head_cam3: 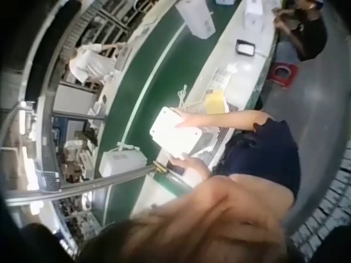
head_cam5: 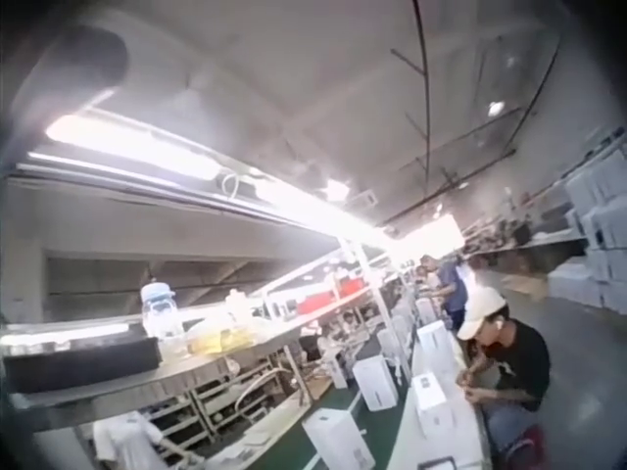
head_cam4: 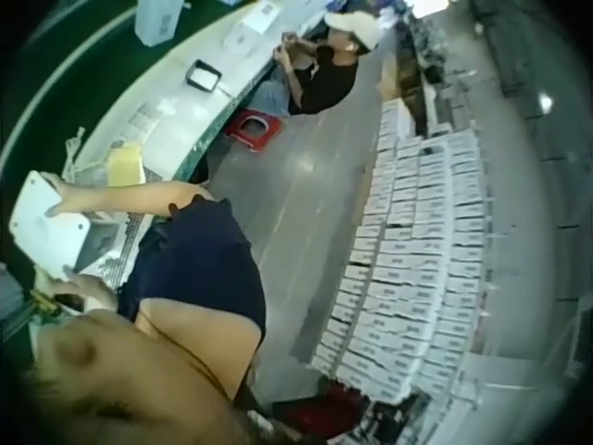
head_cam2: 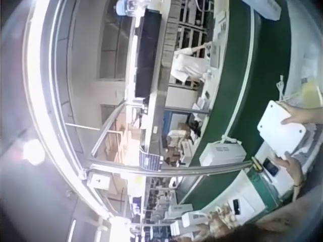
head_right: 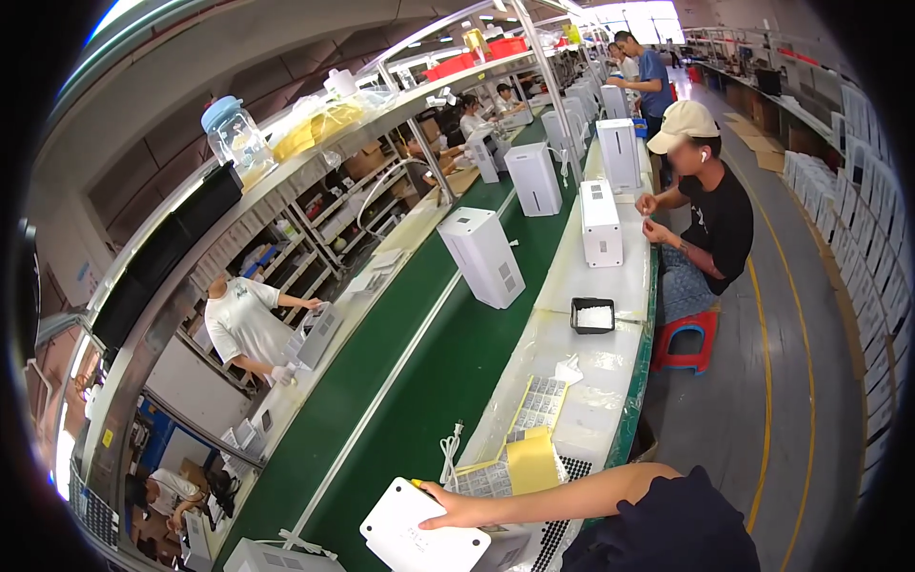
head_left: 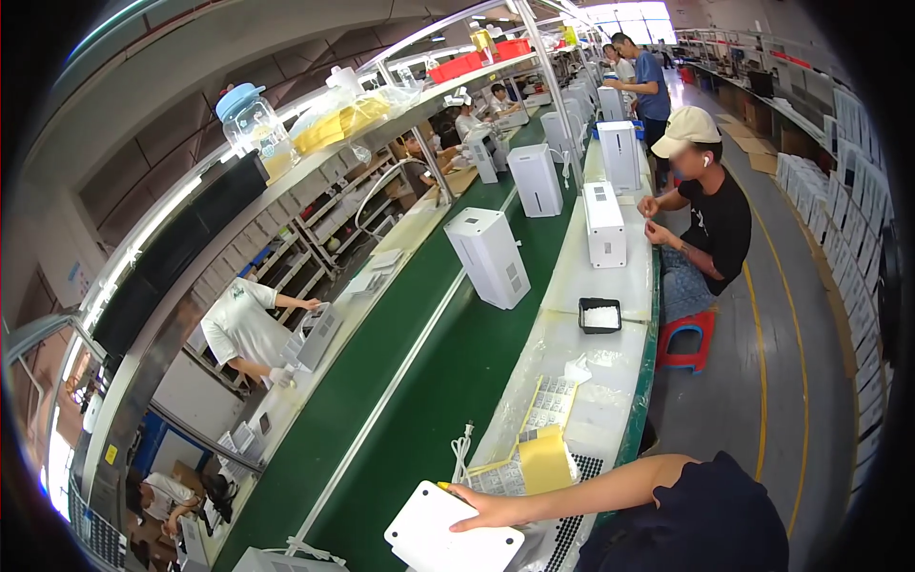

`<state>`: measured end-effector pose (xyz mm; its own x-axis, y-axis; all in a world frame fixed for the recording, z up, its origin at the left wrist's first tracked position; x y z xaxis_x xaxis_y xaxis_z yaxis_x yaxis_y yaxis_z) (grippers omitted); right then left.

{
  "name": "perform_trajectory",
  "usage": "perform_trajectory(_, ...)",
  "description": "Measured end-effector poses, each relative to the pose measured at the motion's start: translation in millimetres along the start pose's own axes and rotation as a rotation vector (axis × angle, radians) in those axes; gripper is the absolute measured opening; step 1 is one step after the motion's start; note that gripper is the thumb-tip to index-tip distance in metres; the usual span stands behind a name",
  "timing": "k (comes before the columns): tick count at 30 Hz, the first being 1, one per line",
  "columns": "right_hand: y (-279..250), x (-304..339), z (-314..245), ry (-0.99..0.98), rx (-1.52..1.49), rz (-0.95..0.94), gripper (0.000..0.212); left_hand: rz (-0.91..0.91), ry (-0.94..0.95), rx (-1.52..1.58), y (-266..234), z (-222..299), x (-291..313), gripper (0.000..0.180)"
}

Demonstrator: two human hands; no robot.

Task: Applying stickers and assembling components for white electronic device housings on a factory conveyor line.

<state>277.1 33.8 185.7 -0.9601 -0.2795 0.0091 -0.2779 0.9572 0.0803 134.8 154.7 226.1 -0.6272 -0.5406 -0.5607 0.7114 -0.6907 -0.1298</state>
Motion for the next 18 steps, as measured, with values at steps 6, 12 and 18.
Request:
perform_trajectory(6, 9.3, -19.7, -11.0, 0.149, -0.219, 0.043, 0.087, 0.072, -0.185, 0.073, -4.8, -11.1, -8.8, 0.050)
perform_trajectory(12, 16.1, -115.4, -23.1, 0.109, -0.322, 0.148, 0.081, 0.216, -0.266, 0.162, -33.4, -44.6, 3.1, 0.038)
perform_trajectory(18, 21.5, -153.4, -21.0, -0.056, -0.313, 0.290, 0.080, -0.001, -0.141, -0.325, -53.8, -33.0, 14.5, 0.028)
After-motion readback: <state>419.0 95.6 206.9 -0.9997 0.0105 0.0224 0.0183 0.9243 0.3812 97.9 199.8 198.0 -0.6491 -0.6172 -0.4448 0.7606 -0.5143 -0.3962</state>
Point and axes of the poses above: each hand's wrist, its own x-axis away from the middle knuckle, its own y-axis out of the palm, z = x × y, the point moved 6 cm from there along -x, towards the middle knuckle, and after that the axes turned 8 degrees about z, right-handed, at the moved point
